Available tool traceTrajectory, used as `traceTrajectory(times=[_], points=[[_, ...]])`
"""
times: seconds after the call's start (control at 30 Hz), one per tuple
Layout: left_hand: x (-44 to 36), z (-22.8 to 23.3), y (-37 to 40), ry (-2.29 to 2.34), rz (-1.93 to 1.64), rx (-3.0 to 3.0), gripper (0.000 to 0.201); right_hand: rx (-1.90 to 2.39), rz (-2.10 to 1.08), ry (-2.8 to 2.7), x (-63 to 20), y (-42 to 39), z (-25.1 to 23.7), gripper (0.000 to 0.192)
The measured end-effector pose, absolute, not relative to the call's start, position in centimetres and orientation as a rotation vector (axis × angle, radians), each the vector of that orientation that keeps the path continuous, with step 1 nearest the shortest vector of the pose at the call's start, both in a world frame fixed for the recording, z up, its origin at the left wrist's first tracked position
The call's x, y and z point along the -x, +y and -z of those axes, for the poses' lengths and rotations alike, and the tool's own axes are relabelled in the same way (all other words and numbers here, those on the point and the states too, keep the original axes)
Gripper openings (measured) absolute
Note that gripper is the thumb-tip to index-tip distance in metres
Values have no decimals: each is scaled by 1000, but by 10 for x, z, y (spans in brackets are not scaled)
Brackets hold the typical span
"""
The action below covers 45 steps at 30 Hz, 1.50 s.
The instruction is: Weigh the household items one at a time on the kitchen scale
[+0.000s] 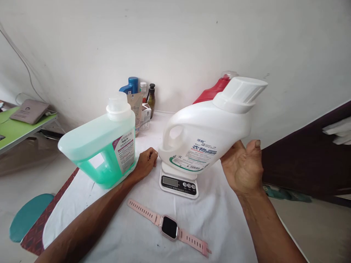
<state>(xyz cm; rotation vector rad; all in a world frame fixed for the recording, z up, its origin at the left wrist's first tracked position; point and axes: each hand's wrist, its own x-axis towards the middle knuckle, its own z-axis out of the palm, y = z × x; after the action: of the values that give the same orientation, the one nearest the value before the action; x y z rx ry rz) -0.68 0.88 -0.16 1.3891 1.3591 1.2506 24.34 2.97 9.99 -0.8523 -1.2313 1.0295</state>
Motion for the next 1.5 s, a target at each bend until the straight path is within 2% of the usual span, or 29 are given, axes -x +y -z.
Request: traceTrajectory(times=[0.2, 0.33, 0.63, 1.07, 1.23, 1.33, 1.43, 1.5], points=[[7, 3, 11, 1351, -1235, -1389, 36, 1242, -872, -988, -268, 28, -25, 65], [7, 3, 11, 1356, -1224, -1391, 36, 1314, -856, -1089, -271, 21, 8, 58], [7, 3, 10, 1371, -1206, -1419, 37, 1355, -859, -1229, -272, 17, 1, 56], [8, 5, 10, 1359, -1208, -1429, 38, 1409, -832, -1266, -271, 17, 1, 64], [5, 4, 5, 1361, -1330, -1361, 43, 1421, -835, -1232, -272, 20, 6, 62], [-3, -15, -1, 1431, -1470, -1387, 48, 1417, -853, -1203, -273, 21, 9, 60], [-13, -53, -2, 1438, -1582, -1503, 61, 1394, -883, -1191, -273, 20, 10, 59], [-18, -79, 3, 1376, -1581, -1569, 62, 1376, -897, -1191, -274, 20, 8, 58]])
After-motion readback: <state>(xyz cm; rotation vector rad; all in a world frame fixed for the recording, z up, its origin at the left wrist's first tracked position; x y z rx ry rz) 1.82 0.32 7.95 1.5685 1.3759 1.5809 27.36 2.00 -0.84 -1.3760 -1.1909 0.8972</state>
